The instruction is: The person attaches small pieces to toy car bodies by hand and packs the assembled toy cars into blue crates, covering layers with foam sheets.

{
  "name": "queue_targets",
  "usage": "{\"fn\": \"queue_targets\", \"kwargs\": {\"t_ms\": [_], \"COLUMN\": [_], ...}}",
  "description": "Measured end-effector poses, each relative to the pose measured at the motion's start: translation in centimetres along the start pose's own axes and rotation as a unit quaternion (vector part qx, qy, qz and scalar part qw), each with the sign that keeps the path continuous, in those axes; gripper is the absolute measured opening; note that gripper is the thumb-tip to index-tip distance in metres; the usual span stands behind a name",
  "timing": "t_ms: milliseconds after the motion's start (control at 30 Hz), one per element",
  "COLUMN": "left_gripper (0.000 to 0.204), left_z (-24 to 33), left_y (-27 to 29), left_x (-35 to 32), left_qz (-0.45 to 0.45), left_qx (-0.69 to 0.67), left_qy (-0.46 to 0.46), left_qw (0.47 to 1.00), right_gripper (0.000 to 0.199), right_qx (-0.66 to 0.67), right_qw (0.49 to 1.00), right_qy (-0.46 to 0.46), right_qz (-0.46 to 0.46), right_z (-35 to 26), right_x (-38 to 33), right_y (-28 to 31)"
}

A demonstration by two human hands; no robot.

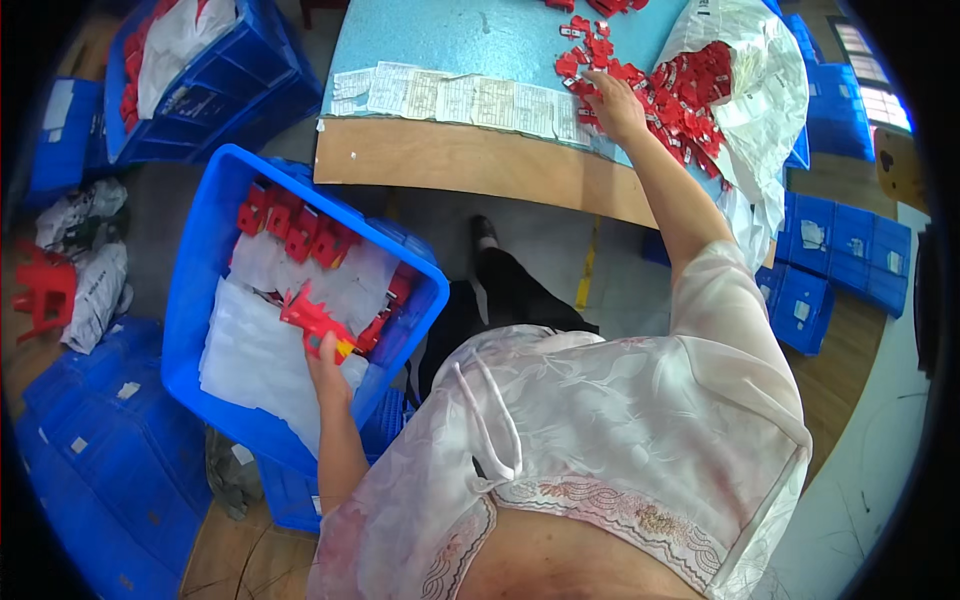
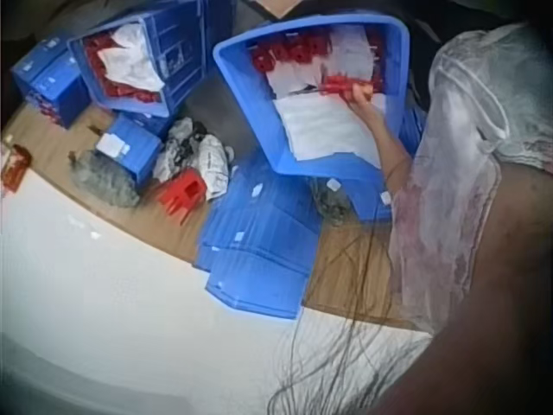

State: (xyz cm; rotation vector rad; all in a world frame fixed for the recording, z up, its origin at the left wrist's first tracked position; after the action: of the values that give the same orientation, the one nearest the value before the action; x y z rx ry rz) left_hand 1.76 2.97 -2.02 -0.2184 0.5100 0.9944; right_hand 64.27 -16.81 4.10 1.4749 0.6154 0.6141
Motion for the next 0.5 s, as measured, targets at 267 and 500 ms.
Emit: {"fn": "queue_targets", "kwargs": {"t_ms": [267,500], "left_gripper": [0.07,0.085], "left_z": [11.7,17.9], "left_y": [-10.9,-26.4], "left_x": [-5.4,-5.2], "left_qz": [-0.103,-0.295], "left_qx": [-0.552,-0.613], "left_qy": [0.018,0.017], "left_qw": [0.828,0.733], "right_gripper": [0.025,0.016], "right_qx": [0.07,0.529], "right_qw": [0.996,0.83], "right_qy": [0.046,0.129], "right_qz": [-0.031,-0.123], "right_z": [1.6,-7.9], "right_x": [1.1,-4.4], "right_y": [1.3,9.4]}}
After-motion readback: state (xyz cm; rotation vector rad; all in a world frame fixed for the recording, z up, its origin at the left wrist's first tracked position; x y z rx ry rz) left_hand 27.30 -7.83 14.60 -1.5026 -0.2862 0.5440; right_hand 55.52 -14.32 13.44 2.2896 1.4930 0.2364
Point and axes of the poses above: each hand's wrist, its own x-axis towards the middle knuckle, its own y-axis out of the back of the hand, z = x × y, the point moved 4 cm from there along x, towards the middle knuckle, and after that the axes turned 11 degrees about -x, right-handed, at the moved point
